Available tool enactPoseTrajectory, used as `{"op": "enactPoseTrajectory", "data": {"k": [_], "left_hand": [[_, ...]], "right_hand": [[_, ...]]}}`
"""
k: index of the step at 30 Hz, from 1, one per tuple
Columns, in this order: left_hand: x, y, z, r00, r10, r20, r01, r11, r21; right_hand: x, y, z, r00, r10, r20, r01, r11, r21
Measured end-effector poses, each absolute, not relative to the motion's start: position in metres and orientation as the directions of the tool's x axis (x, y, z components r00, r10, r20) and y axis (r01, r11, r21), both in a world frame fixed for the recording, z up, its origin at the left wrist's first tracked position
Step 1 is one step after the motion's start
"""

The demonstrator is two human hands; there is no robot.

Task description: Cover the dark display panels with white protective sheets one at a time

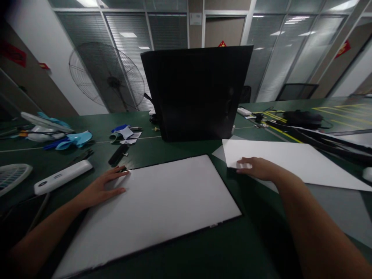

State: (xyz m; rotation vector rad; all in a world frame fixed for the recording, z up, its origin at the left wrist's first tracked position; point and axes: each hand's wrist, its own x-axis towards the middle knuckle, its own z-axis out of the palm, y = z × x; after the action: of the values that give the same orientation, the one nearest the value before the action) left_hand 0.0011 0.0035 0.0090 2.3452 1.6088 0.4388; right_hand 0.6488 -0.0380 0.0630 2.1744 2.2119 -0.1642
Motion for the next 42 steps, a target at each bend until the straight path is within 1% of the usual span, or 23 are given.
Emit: {"op": "enactPoseTrajectory", "data": {"k": [2,4,6,8,9,10,12,13,15,18,20,21,23,24,25,27,29,30,32,34,36,39,42], "left_hand": [[0.000,0.004,0.008,0.348,0.931,0.113,0.848,-0.364,0.386],[-0.001,0.005,0.005,0.346,0.930,0.127,0.843,-0.367,0.393],[-0.002,0.005,0.004,0.335,0.934,0.127,0.844,-0.357,0.401],[-0.002,0.005,0.005,0.330,0.937,0.117,0.846,-0.348,0.405],[-0.001,0.004,0.005,0.332,0.937,0.111,0.845,-0.347,0.406],[-0.001,0.003,0.006,0.335,0.936,0.107,0.845,-0.349,0.405],[0.001,0.002,0.008,0.347,0.932,0.105,0.843,-0.359,0.401],[0.001,0.001,0.008,0.354,0.929,0.107,0.841,-0.366,0.399],[0.002,0.001,0.008,0.365,0.924,0.113,0.837,-0.379,0.396],[0.002,0.000,0.006,0.383,0.916,0.119,0.827,-0.397,0.398],[0.001,-0.001,0.005,0.396,0.910,0.122,0.813,-0.409,0.414],[0.001,-0.002,0.006,0.400,0.908,0.123,0.807,-0.412,0.423],[0.000,-0.002,0.006,0.402,0.908,0.118,0.804,-0.411,0.430],[0.000,-0.003,0.007,0.404,0.908,0.110,0.805,-0.410,0.428],[0.000,-0.003,0.007,0.407,0.908,0.101,0.806,-0.409,0.427],[0.000,-0.004,0.008,0.407,0.909,0.095,0.802,-0.405,0.438],[0.000,-0.005,0.007,0.379,0.918,0.118,0.797,-0.388,0.463],[0.001,-0.005,0.007,0.356,0.925,0.136,0.796,-0.376,0.475],[0.001,-0.006,0.007,0.315,0.935,0.165,0.798,-0.355,0.487],[0.002,-0.006,0.007,0.301,0.937,0.179,0.798,-0.350,0.491],[0.000,-0.006,0.007,0.307,0.936,0.172,0.796,-0.351,0.492],[-0.003,-0.003,0.004,0.316,0.936,0.155,0.800,-0.350,0.487],[-0.005,0.001,-0.003,0.310,0.936,0.166,0.802,-0.351,0.483]], "right_hand": [[0.638,-0.042,0.080,0.005,0.995,-0.104,1.000,-0.005,0.000],[0.623,-0.049,0.099,0.030,0.997,-0.078,0.998,-0.025,0.064],[0.600,-0.060,0.116,0.015,0.999,-0.051,0.993,-0.009,0.115],[0.566,-0.074,0.125,-0.090,0.995,-0.047,0.988,0.095,0.124],[0.545,-0.082,0.126,-0.178,0.983,-0.044,0.979,0.182,0.097],[0.522,-0.091,0.123,-0.291,0.956,-0.033,0.955,0.292,0.043],[0.475,-0.110,0.110,-0.513,0.858,0.005,0.850,0.510,-0.131],[0.453,-0.120,0.100,-0.600,0.800,0.018,0.778,0.589,-0.221],[0.414,-0.138,0.081,-0.722,0.691,0.028,0.634,0.677,-0.374],[0.380,-0.157,0.064,-0.854,0.521,-0.001,0.434,0.710,-0.555],[0.374,-0.163,0.064,-0.912,0.408,-0.041,0.338,0.690,-0.640],[0.376,-0.164,0.066,-0.926,0.373,-0.052,0.310,0.677,-0.667],[0.384,-0.160,0.069,-0.922,0.384,-0.039,0.306,0.666,-0.680],[0.390,-0.155,0.069,-0.908,0.419,-0.016,0.324,0.678,-0.660],[0.396,-0.149,0.067,-0.882,0.472,0.013,0.365,0.699,-0.615],[0.409,-0.134,0.058,-0.785,0.616,0.066,0.528,0.721,-0.449],[0.419,-0.119,0.045,-0.653,0.752,0.089,0.718,0.652,-0.244],[0.422,-0.113,0.038,-0.595,0.800,0.083,0.784,0.600,-0.163],[0.424,-0.108,0.029,-0.540,0.841,0.044,0.838,0.541,-0.065],[0.420,-0.112,0.027,-0.556,0.831,0.021,0.830,0.556,-0.024],[0.412,-0.122,0.029,-0.603,0.797,0.036,0.797,0.604,-0.004],[0.400,-0.136,0.033,-0.677,0.734,0.054,0.735,0.678,-0.005],[0.394,-0.143,0.034,-0.693,0.718,0.069,0.718,0.695,-0.020]]}}
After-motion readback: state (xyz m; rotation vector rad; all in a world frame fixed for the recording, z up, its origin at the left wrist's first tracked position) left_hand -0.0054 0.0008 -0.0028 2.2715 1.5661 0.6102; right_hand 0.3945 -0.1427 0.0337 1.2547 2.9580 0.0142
